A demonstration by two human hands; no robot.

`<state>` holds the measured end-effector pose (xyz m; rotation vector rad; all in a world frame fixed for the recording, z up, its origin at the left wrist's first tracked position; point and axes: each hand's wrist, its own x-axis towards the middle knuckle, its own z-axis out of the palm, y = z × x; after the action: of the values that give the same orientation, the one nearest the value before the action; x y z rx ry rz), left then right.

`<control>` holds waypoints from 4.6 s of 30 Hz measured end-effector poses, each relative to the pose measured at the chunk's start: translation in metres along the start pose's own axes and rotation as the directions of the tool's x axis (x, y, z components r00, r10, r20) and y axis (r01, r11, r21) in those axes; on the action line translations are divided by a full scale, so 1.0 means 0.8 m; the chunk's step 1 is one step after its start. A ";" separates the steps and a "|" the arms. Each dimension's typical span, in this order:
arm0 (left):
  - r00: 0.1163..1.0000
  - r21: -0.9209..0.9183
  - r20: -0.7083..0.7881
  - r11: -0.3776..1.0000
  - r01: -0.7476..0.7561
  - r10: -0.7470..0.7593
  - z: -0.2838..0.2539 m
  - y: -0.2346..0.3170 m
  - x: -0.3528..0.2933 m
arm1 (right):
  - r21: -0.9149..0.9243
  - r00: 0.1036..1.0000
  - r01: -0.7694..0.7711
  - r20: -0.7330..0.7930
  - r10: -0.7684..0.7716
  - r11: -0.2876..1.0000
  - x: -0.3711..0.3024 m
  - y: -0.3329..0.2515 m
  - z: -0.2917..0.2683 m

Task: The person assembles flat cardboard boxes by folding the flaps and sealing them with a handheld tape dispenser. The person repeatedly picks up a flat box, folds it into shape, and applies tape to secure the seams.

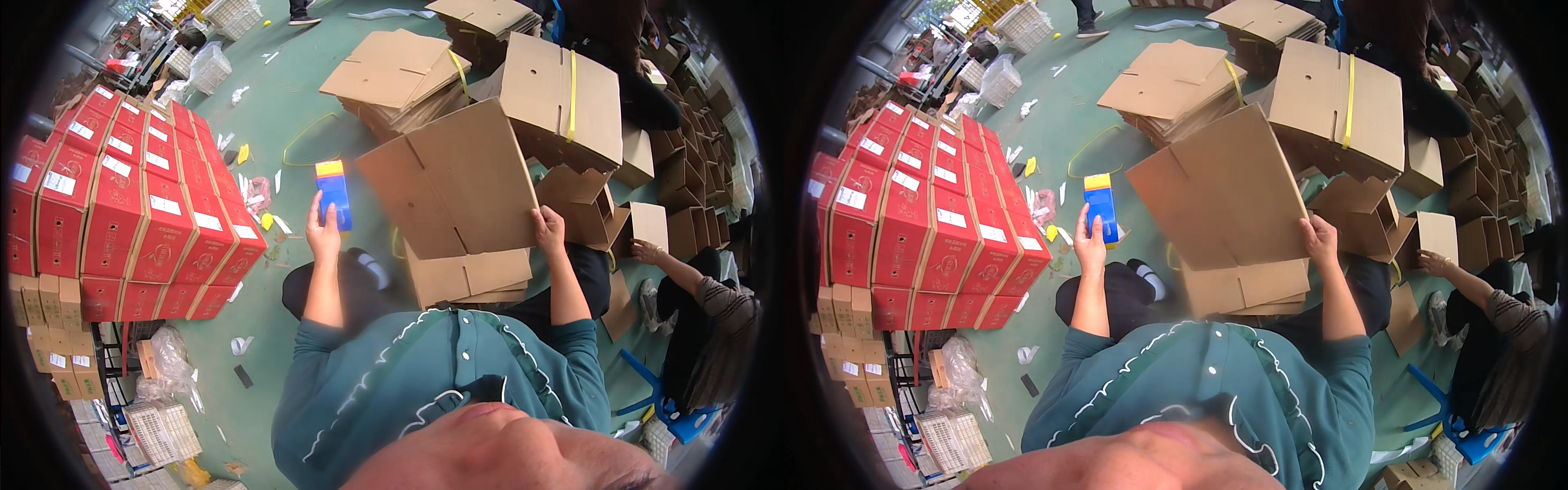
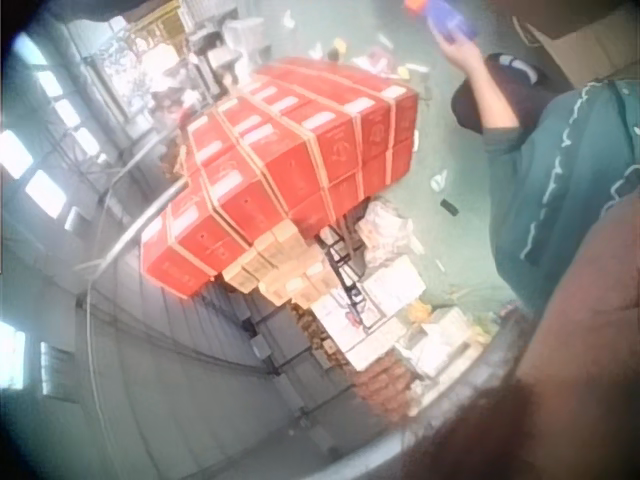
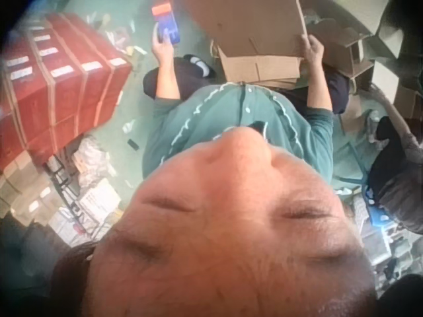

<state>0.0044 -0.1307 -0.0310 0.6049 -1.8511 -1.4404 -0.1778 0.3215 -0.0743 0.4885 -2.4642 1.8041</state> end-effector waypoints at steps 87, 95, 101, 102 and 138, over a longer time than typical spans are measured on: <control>0.803 0.444 0.588 0.793 -0.417 0.094 0.014 0.136 -0.138 | 0.267 0.859 -0.004 0.495 -0.134 0.964 -0.084 -0.149 0.049; 0.847 0.328 0.479 0.848 -0.416 0.229 0.086 0.125 -0.088 | 0.489 0.984 -0.084 0.179 -0.006 0.868 -0.069 -0.129 0.084; 0.638 0.282 0.768 0.860 -0.426 0.065 0.171 0.118 0.002 | 0.013 0.999 -0.049 0.008 0.049 0.999 -0.097 -0.146 0.071; 0.589 0.220 0.805 0.887 -0.407 0.071 0.181 0.094 0.013 | 0.016 0.997 -0.043 0.071 0.042 0.999 -0.119 -0.154 0.069; 0.885 0.263 0.456 0.935 -0.237 0.096 0.039 0.020 -0.004 | 0.420 0.762 -0.469 0.638 0.115 0.777 -0.085 -0.108 0.099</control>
<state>-0.0164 -0.1047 -0.0207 0.2607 -2.4520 -1.2429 -0.0777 0.2388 -0.0349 0.8112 -2.3916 2.9483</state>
